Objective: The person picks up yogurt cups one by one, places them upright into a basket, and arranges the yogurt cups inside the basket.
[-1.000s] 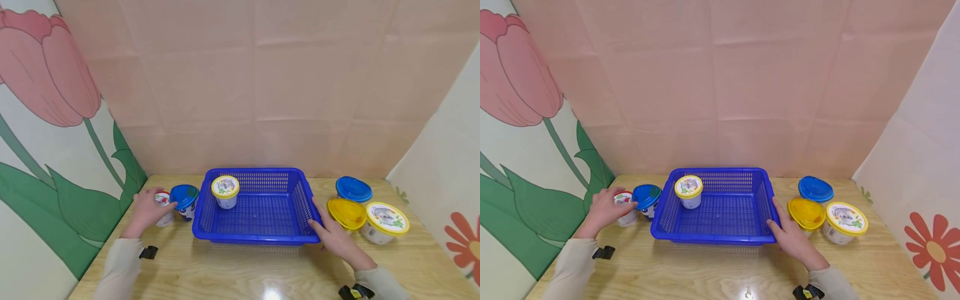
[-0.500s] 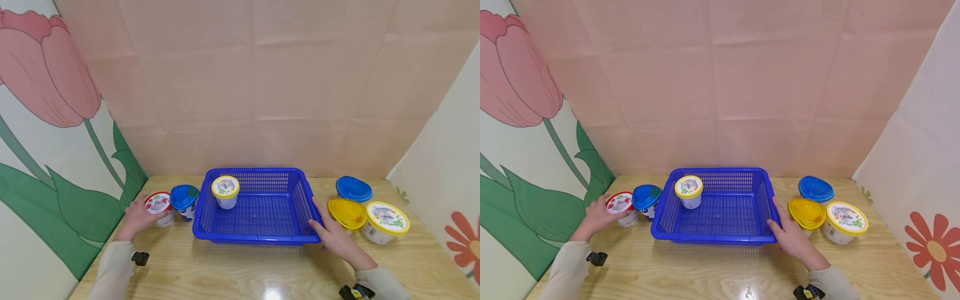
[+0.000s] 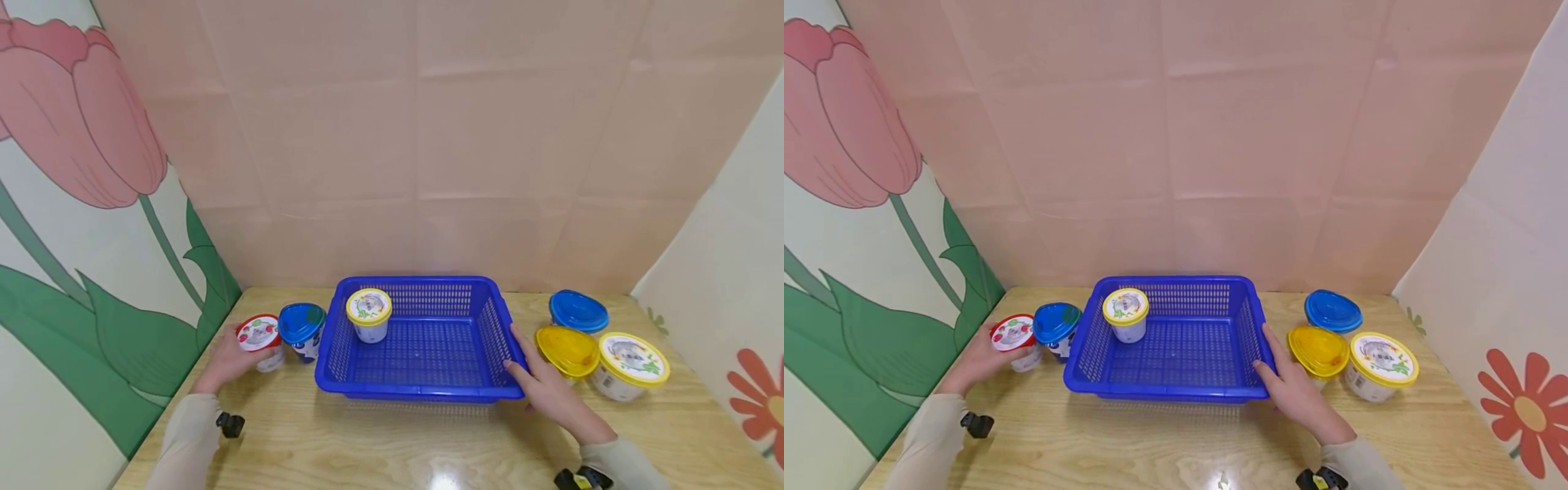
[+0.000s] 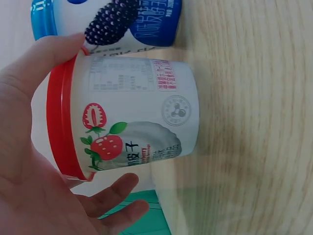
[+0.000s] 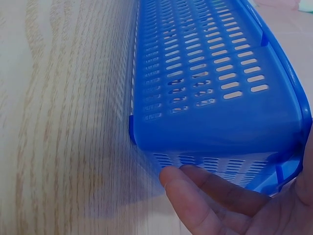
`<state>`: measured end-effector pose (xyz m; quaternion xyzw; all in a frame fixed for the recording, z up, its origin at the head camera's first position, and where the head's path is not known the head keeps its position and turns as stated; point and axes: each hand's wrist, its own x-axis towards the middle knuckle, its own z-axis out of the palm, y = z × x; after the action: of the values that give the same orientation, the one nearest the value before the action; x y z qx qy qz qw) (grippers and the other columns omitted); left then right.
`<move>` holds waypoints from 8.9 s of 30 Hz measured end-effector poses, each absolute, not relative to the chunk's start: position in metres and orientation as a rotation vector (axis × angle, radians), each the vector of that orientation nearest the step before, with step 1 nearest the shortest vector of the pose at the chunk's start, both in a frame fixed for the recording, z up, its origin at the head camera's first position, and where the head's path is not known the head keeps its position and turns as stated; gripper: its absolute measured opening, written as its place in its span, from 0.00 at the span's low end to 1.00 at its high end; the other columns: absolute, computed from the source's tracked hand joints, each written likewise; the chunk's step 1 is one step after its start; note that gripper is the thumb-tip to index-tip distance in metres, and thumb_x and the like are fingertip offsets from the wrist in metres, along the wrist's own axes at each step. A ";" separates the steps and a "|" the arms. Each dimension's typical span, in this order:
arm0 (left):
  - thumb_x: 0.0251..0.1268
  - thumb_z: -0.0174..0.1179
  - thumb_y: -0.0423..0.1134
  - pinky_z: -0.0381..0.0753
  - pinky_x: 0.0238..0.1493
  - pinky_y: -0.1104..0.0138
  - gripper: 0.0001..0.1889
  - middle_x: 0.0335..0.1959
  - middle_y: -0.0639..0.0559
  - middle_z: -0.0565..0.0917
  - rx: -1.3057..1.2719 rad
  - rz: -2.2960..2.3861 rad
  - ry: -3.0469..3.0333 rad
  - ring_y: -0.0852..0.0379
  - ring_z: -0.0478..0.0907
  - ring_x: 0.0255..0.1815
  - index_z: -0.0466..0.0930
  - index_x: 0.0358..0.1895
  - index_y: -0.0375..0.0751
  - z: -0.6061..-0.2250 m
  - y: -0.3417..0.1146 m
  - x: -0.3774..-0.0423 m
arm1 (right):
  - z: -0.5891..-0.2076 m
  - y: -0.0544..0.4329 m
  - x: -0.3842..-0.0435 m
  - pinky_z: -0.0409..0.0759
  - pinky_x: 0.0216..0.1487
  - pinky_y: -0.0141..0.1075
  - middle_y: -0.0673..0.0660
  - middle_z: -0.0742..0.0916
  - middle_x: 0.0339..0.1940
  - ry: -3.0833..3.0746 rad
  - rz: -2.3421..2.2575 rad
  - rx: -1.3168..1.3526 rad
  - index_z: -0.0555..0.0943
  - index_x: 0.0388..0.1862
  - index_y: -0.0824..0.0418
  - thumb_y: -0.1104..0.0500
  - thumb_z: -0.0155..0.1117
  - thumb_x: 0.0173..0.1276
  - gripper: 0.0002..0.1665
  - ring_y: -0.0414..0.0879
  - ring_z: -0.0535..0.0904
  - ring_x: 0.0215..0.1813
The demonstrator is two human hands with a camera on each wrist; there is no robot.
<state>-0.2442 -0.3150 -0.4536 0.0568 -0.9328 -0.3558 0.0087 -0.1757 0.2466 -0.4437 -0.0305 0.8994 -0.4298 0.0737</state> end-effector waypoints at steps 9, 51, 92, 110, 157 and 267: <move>0.56 0.70 0.61 0.70 0.64 0.39 0.58 0.69 0.29 0.63 0.156 -1.204 -2.887 0.31 0.65 0.67 0.43 0.74 0.29 -0.458 -0.317 -0.245 | -0.443 0.247 -0.176 0.85 0.26 0.42 0.80 0.62 0.73 2.709 -1.283 -0.100 0.37 0.83 0.42 0.44 0.49 0.80 0.44 0.55 0.82 0.41; 0.58 0.69 0.60 0.66 0.67 0.39 0.60 0.69 0.27 0.61 0.196 -1.275 -2.848 0.32 0.63 0.68 0.37 0.75 0.28 -0.449 -0.326 -0.237 | -0.446 0.249 -0.177 0.85 0.26 0.43 0.80 0.61 0.74 2.701 -1.287 -0.106 0.35 0.83 0.40 0.44 0.49 0.80 0.45 0.57 0.83 0.43; 0.55 0.71 0.61 0.75 0.60 0.40 0.58 0.68 0.31 0.64 0.043 -1.145 -2.748 0.34 0.67 0.65 0.43 0.76 0.32 -0.387 -0.307 -0.225 | -0.445 0.249 -0.177 0.85 0.27 0.43 0.79 0.59 0.75 2.678 -1.293 -0.106 0.34 0.83 0.39 0.43 0.48 0.80 0.45 0.57 0.82 0.43; 0.54 0.71 0.62 0.77 0.57 0.40 0.59 0.68 0.32 0.64 -0.031 -1.125 -2.699 0.34 0.67 0.65 0.45 0.76 0.33 -0.366 -0.294 -0.221 | -0.444 0.248 -0.175 0.86 0.28 0.42 0.79 0.57 0.76 2.685 -1.285 -0.118 0.33 0.83 0.38 0.43 0.47 0.80 0.45 0.59 0.82 0.45; 0.47 0.77 0.57 0.79 0.56 0.48 0.54 0.59 0.44 0.78 -0.366 -1.150 -2.766 0.46 0.78 0.58 0.55 0.72 0.39 -0.356 -0.196 -0.231 | -0.446 0.251 -0.175 0.85 0.27 0.42 0.78 0.59 0.75 2.698 -1.284 -0.102 0.34 0.83 0.38 0.44 0.48 0.80 0.45 0.58 0.82 0.43; 0.36 0.79 0.64 0.68 0.59 0.44 0.49 0.49 0.49 0.77 -0.456 -0.467 -3.294 0.47 0.66 0.53 0.74 0.65 0.45 -0.379 -0.136 -0.243 | -0.448 0.250 -0.176 0.85 0.28 0.38 0.77 0.73 0.66 2.898 -1.272 -0.133 0.50 0.83 0.49 0.41 0.50 0.79 0.41 0.68 0.81 0.53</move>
<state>-0.2435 -0.1356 -0.3787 -0.1350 -0.9752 -0.1382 -0.1082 -0.1760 0.2497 -0.4477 -0.0419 0.9148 -0.4015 -0.0132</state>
